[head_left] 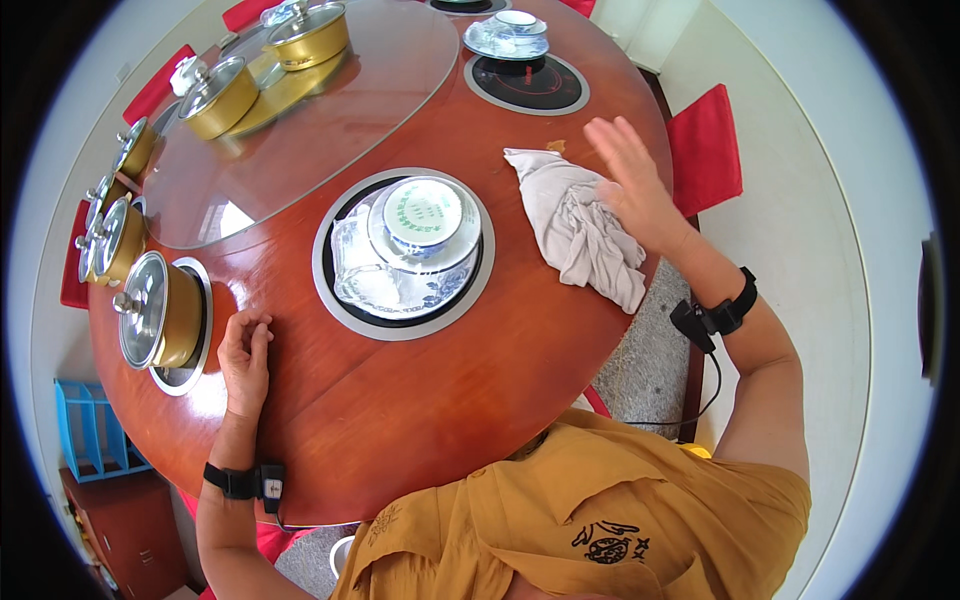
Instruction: The person wipes the surface of a large wooden dining table with a white cloth, cleaning around several pots and plates.
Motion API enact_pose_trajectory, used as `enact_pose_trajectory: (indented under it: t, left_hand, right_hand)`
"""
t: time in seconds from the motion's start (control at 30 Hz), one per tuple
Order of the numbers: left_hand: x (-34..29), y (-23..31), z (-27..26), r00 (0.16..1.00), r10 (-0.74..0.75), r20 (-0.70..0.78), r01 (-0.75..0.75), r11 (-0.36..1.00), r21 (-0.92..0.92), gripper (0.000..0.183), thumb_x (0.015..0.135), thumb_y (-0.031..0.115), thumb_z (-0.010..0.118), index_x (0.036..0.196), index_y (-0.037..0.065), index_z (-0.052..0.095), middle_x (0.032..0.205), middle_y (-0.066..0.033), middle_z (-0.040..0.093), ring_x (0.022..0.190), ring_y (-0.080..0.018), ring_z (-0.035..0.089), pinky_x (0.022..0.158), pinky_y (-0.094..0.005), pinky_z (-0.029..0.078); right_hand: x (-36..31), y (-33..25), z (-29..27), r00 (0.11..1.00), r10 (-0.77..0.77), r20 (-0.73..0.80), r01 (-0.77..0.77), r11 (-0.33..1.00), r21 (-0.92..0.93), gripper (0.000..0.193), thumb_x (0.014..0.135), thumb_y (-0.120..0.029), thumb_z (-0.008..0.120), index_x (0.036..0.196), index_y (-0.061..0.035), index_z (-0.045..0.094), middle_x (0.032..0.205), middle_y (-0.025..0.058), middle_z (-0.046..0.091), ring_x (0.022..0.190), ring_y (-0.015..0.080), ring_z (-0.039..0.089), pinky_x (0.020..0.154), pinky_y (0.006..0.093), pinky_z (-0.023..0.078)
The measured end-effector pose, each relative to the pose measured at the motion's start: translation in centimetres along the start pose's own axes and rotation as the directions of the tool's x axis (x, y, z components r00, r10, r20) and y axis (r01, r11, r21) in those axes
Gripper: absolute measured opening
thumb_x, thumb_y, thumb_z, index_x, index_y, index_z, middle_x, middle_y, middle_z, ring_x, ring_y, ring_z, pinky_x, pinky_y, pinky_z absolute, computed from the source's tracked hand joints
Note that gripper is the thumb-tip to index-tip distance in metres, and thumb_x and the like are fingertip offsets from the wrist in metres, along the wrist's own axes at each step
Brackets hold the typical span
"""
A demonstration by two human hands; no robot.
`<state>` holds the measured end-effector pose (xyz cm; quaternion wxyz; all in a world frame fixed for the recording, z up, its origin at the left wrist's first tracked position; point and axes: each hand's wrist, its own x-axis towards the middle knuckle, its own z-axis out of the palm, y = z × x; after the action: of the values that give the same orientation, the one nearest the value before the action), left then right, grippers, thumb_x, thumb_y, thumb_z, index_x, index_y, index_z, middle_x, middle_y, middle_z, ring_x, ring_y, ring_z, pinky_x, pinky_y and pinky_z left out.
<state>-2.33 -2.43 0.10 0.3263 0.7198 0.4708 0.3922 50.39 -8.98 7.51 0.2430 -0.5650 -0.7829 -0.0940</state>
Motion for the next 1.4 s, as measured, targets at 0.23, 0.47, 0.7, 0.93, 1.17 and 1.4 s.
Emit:
enact_pose_trajectory:
  t: [0.23,0.47,0.7,0.93,1.17,1.4]
  left_hand:
    - [0.2,0.9,0.4,1.0,0.001,-0.001,-0.001,1.0,0.017,0.015,0.09,-0.007,0.05,0.102,0.001,0.055,0.091,-0.0026,0.06,0.074,-0.0085,0.053,0.069,-0.021,0.045]
    - [0.2,0.7,0.4,1.0,-0.009,-0.014,0.009,1.0,0.023,0.015,0.089,-0.007,0.051,0.1,0.002,0.056,0.09,-0.0013,0.059,0.073,-0.0079,0.053,0.068,-0.0209,0.045]
    - [0.4,0.9,0.6,0.999,-0.004,-0.039,0.007,0.997,0.071,0.016,0.088,-0.007,0.053,0.1,0.002,0.056,0.088,-0.0007,0.06,0.07,-0.0074,0.052,0.066,-0.0207,0.045]
    - [0.7,1.1,0.9,0.998,-0.028,-0.049,0.031,0.997,0.067,0.015,0.087,-0.007,0.054,0.099,0.002,0.056,0.086,-0.001,0.06,0.066,-0.0073,0.051,0.061,-0.0206,0.044]
    - [0.7,0.9,0.7,0.998,-0.031,-0.047,0.034,0.997,0.065,0.014,0.087,-0.007,0.055,0.098,0.002,0.056,0.085,-0.0022,0.06,0.065,-0.0084,0.052,0.06,-0.0216,0.044]
    - [0.7,1.2,0.6,0.999,-0.017,-0.032,0.02,0.994,0.104,0.013,0.088,-0.007,0.053,0.097,0.002,0.056,0.086,-0.0025,0.06,0.066,-0.0081,0.053,0.061,-0.0215,0.045]
  right_hand:
    - [0.8,-0.3,6.5,0.954,-0.082,0.287,0.116,0.988,-0.104,0.058,0.088,-0.036,0.055,0.14,-0.0131,0.041,0.145,0.012,0.035,0.136,0.0336,0.028,0.107,0.0533,0.022]
    - [7.2,4.8,11.2,0.926,-0.234,0.296,0.275,0.956,-0.105,0.051,0.093,-0.034,0.048,0.14,-0.0154,0.04,0.144,0.0095,0.037,0.134,0.0314,0.031,0.104,0.0518,0.026]
    - [15.0,7.8,15.8,0.953,-0.111,0.282,0.143,0.985,-0.098,0.062,0.094,-0.041,0.045,0.144,-0.0059,0.029,0.146,0.0196,0.034,0.136,0.0346,0.031,0.107,0.0492,0.026]
    - [19.3,7.7,18.4,0.989,-0.05,0.142,0.07,0.988,-0.135,0.053,0.093,-0.041,0.048,0.126,-0.0004,0.049,0.139,0.0236,0.04,0.126,0.0373,0.042,0.105,0.0472,0.032]
    - [17.1,5.0,17.8,0.976,-0.17,0.136,0.174,0.984,-0.025,0.048,0.095,-0.034,0.046,0.13,-0.0018,0.049,0.141,0.0243,0.038,0.124,0.0397,0.043,0.104,0.0457,0.034]
    - [13.9,0.9,14.7,0.901,-0.389,0.192,0.338,0.907,0.251,0.041,0.092,-0.02,0.052,0.128,-0.0006,0.051,0.13,0.0171,0.048,0.119,0.0326,0.047,0.103,0.0413,0.036]
